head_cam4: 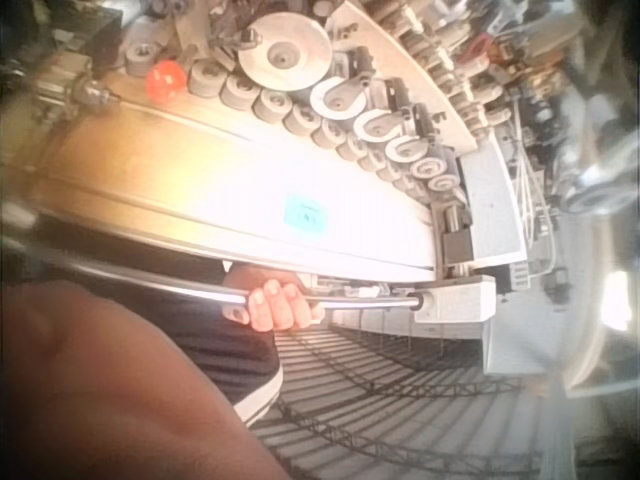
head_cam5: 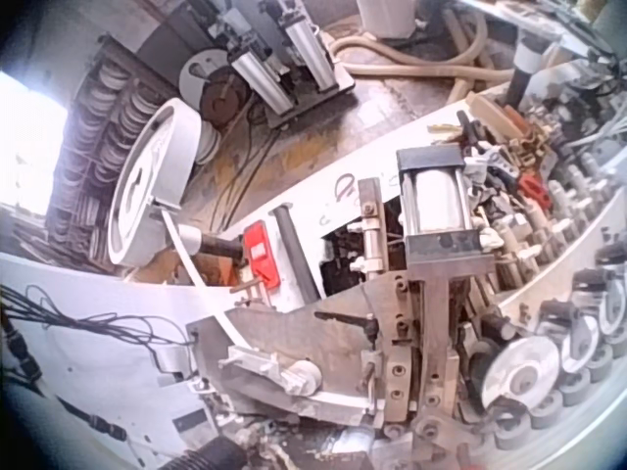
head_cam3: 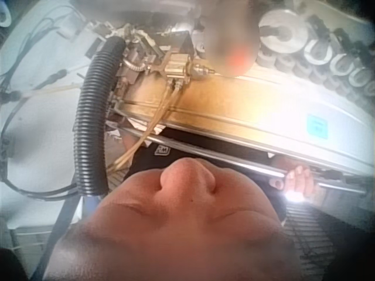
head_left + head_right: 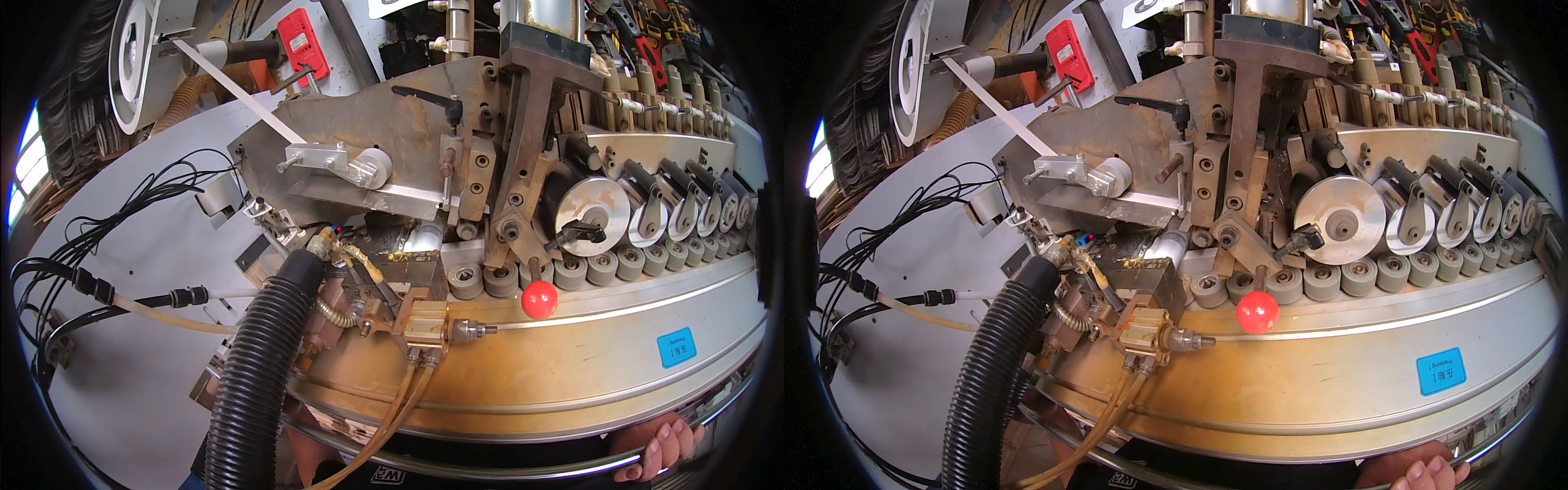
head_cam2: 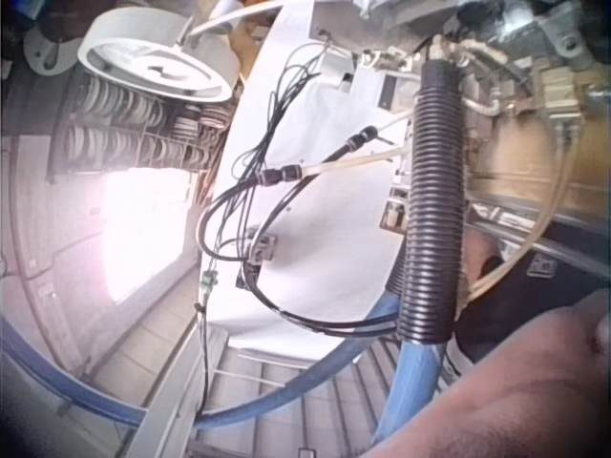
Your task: The person places long wood strips into a processing machine and later uses a handheld tool to apply glue to several strips positioned on a table.
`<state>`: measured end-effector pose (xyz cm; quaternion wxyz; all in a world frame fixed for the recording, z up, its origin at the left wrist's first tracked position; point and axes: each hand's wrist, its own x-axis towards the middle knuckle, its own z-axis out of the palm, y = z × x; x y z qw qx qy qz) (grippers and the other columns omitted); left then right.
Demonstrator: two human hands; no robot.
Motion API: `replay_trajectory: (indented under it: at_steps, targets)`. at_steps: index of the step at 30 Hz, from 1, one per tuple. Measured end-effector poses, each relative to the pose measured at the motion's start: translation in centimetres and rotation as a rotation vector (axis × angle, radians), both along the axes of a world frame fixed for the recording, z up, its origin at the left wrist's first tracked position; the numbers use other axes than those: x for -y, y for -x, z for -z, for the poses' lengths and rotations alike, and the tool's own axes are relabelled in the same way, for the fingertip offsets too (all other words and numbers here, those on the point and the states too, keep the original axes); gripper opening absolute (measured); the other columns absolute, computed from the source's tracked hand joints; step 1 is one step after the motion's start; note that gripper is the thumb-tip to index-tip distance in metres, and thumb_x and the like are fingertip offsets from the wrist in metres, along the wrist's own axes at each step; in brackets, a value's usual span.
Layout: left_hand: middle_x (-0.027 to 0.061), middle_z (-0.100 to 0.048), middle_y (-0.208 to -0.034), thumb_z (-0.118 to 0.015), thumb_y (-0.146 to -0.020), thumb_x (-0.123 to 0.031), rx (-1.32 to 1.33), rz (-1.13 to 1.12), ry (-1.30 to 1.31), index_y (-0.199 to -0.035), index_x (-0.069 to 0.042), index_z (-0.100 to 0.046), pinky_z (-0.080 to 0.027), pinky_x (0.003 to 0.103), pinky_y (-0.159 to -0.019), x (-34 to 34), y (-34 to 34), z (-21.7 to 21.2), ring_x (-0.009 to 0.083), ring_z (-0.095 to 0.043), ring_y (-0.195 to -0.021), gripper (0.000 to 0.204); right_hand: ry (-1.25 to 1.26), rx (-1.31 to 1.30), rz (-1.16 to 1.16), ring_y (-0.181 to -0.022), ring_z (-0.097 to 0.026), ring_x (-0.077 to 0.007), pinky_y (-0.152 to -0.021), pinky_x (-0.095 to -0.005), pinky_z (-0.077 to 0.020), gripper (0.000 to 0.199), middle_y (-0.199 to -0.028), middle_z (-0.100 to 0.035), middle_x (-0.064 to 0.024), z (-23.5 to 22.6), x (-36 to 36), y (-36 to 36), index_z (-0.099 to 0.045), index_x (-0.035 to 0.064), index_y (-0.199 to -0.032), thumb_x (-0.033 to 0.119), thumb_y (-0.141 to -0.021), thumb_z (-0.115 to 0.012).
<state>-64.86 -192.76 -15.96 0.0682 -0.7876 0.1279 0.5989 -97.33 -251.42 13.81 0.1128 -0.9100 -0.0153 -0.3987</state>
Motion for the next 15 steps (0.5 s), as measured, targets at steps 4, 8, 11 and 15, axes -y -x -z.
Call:
replay_trajectory:
  at_steps: [4, 8, 11, 15]
  targets:
    - [0.0153, -0.068, -0.121, -0.069, -0.098, -0.024, 0.004, 0.009, -0.006, -0.126, 0.002, -0.064, -0.053, 0.039, -0.096, -0.1, -0.3, -0.3, 0.0259, -0.066, -0.108, 0.038, 0.045, -0.077, -0.051, -0.074, -0.069, -0.0185, -0.087, -0.0472, -0.049, 0.039, -0.079, -0.073, -0.0026, -0.5, 0.6, 0.1, -0.068, 0.0146, -0.091, 0.042, -0.093, -0.04]
    - [0.0151, -0.068, -0.121, -0.068, -0.099, -0.023, 0.004, 0.012, -0.015, -0.126, 0.002, -0.064, -0.053, 0.039, -0.096, -0.3, -0.5, -0.7, 0.0257, -0.065, -0.109, 0.037, 0.148, -0.524, -0.311, -0.079, -0.072, -0.0175, -0.085, -0.047, -0.0492, 0.04, -0.082, -0.073, -0.0008, -5.2, 3.6, -0.3, -0.068, 0.0153, -0.094, 0.042, -0.093, -0.039]
    - [0.0149, -0.068, -0.121, -0.068, -0.099, -0.023, 0.0, 0.027, -0.008, -0.126, 0.002, -0.065, -0.053, 0.039, -0.097, -0.2, -1.1, -0.4, 0.0255, -0.065, -0.109, 0.037, 0.16, -0.587, -0.496, -0.081, -0.072, -0.0172, -0.086, -0.0468, -0.0494, 0.041, -0.085, -0.074, -0.0008, -6.2, 5.3, 0.5, -0.068, 0.0151, -0.097, 0.042, -0.094, -0.038]
    - [0.0147, -0.068, -0.121, -0.067, -0.1, -0.023, 0.004, 0.019, -0.02, -0.125, 0.002, -0.065, -0.052, 0.039, -0.097, -0.4, -0.5, -0.6, 0.0252, -0.065, -0.11, 0.036, 0.079, -0.237, -0.088, -0.078, -0.07, -0.0173, -0.087, -0.0465, -0.0489, 0.041, -0.082, -0.072, -0.0011, -2.1, 1.4, 1.4, -0.067, 0.0153, -0.095, 0.042, -0.095, -0.036]
